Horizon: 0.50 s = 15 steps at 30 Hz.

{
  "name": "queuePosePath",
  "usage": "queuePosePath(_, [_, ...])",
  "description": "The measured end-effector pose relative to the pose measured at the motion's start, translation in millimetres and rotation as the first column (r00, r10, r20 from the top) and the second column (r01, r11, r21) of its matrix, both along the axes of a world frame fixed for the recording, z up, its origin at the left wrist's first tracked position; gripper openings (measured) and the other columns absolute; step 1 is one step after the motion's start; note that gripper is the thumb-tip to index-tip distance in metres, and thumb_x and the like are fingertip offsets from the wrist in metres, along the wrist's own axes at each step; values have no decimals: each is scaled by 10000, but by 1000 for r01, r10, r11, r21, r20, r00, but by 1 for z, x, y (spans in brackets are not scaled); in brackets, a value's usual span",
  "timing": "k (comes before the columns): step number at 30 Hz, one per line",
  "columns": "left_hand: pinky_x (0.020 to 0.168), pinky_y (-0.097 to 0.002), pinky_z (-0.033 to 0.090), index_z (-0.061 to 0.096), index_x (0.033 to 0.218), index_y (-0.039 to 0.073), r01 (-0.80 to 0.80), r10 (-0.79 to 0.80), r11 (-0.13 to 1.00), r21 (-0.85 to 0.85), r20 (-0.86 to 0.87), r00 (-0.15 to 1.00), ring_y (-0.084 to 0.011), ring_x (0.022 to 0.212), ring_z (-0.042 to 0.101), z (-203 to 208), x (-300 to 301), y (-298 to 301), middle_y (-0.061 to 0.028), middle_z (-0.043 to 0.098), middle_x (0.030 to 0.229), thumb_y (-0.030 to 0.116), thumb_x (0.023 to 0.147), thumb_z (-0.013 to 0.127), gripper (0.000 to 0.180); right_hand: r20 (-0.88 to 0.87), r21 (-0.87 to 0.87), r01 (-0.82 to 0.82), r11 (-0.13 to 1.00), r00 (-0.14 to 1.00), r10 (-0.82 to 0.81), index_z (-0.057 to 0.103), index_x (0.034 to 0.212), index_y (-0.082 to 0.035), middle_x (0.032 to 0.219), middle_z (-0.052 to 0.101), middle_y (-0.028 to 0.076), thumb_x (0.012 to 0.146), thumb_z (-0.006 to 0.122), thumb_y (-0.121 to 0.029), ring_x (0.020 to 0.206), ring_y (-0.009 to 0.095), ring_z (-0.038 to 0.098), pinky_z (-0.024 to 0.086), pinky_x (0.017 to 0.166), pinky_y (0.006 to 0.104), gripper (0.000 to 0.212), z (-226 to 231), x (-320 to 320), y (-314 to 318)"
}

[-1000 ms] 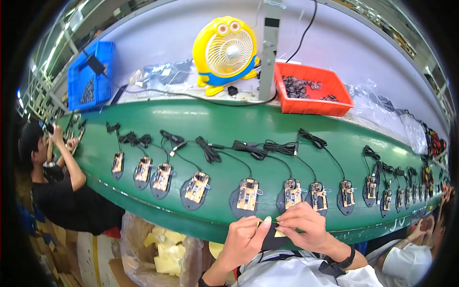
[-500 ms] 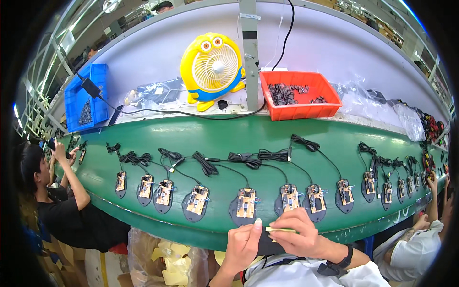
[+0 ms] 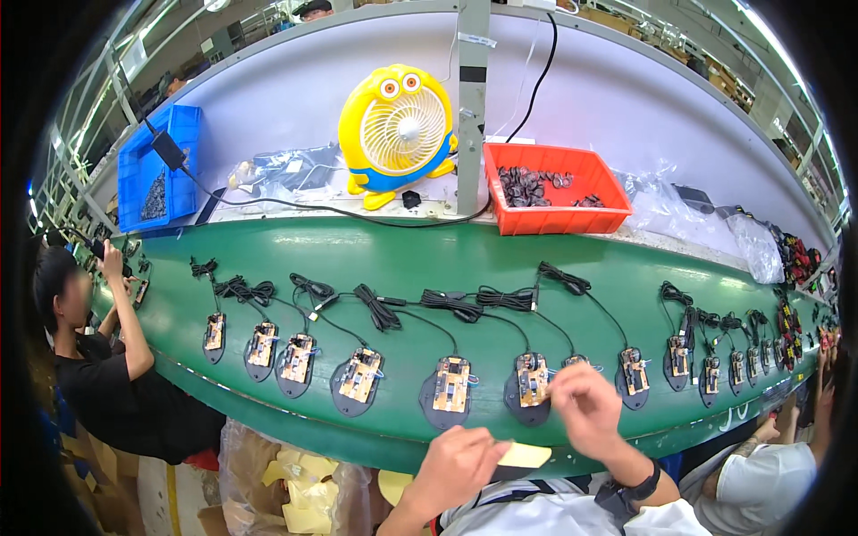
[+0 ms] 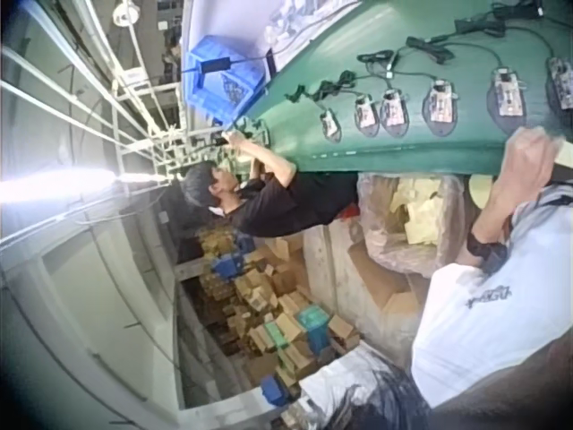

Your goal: Assembling internal components and applying adhesive to electronic device bases on an assembly line.

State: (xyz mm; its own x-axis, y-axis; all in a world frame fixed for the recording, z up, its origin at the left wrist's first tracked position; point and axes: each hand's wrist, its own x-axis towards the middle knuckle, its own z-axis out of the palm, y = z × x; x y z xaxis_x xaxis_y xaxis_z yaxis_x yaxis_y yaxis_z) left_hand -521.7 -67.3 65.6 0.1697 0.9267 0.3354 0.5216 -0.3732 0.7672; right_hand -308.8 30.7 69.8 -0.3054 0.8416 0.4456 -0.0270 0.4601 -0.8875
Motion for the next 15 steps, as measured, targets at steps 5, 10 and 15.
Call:
queuePosePath(5, [796,-398,483,648,709,11,136,-127,985,102,-96,987,-300,1095,624,2,32,12,-137,670,1221,295,934,776,384,379,-94,-90,992,918,119,756,983,-3,943,761,96,905,789,-15,827,192,702,537,760,320,86,12,20,45])
queuePosePath(10, [859,-410,460,673,678,29,139,-43,966,219,-392,919,-287,1220,586,-16,50,17,-151,687,1271,415,944,743,474,522,-24,-210,977,831,191,771,999,-36,955,777,85,884,803,-63,850,253,731,528,799,352,121,3,26,51])
queuePosePath(15, [856,-423,457,682,670,28,141,-38,968,206,-436,899,-285,1209,586,-18,52,17,-146,710,1193,412,954,732,480,555,-5,-234,972,808,198,765,987,-54,938,773,83,899,784,-62,865,256,727,498,822,365,90,2,27,49])
